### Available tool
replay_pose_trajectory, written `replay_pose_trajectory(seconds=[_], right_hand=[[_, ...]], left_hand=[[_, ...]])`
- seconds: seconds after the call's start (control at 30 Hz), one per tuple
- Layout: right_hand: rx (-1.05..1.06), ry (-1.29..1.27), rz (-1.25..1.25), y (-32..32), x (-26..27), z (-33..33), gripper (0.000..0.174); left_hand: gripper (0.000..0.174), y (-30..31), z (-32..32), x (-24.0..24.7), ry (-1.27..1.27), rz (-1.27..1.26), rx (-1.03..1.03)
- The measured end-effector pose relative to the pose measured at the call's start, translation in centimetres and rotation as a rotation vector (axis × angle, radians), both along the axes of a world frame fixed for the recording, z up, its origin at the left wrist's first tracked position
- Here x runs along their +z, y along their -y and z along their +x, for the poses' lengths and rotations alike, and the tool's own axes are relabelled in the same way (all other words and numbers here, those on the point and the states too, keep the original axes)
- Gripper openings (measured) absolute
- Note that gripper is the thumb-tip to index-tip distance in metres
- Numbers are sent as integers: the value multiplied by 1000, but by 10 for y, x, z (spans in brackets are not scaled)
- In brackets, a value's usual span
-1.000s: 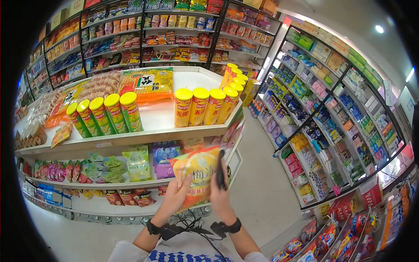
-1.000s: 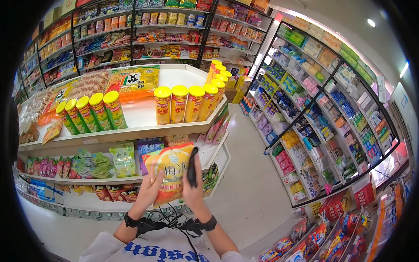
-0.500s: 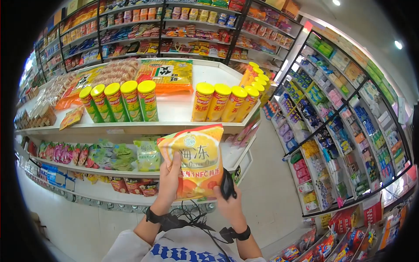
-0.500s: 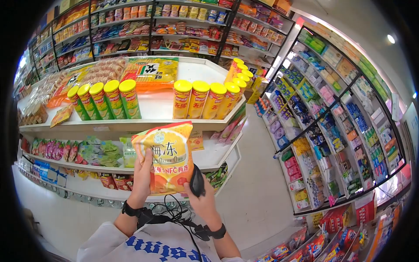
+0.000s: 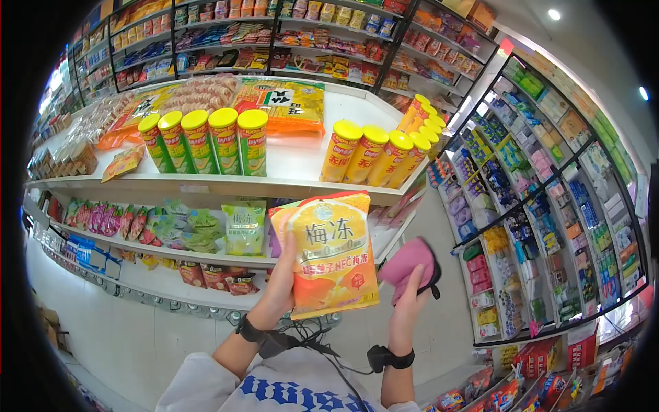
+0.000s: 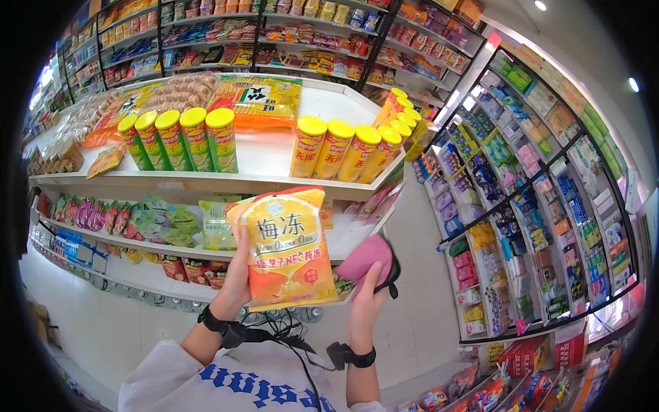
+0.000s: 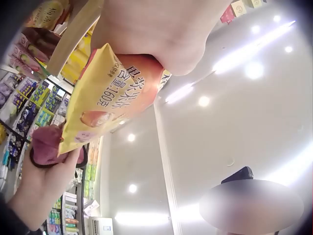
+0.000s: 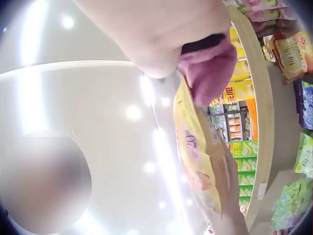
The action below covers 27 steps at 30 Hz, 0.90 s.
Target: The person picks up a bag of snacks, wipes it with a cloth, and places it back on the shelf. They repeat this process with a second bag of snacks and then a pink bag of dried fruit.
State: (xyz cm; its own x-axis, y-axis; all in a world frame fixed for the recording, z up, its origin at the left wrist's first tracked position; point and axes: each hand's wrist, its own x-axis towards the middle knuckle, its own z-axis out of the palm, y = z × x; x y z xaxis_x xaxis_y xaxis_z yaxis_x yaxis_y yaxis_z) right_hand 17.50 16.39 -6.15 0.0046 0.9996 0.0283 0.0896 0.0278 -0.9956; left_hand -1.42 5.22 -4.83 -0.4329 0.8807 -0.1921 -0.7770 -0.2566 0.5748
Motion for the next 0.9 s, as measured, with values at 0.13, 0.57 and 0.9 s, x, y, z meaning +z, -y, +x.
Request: replay_pose_trajectory(seconds=[0.13,0.57,0.9], right_hand=[[354,138,463,12,22,-20,54],[888,444,876,53,16,-62,75],[933,554,1107,67,6,-63,70]], left_hand=[[61,-9,18,-10,-70,-26,-116],[65,-8,-5,-7,28,3,32],[66,-8,-40,-9,152,181,30]])
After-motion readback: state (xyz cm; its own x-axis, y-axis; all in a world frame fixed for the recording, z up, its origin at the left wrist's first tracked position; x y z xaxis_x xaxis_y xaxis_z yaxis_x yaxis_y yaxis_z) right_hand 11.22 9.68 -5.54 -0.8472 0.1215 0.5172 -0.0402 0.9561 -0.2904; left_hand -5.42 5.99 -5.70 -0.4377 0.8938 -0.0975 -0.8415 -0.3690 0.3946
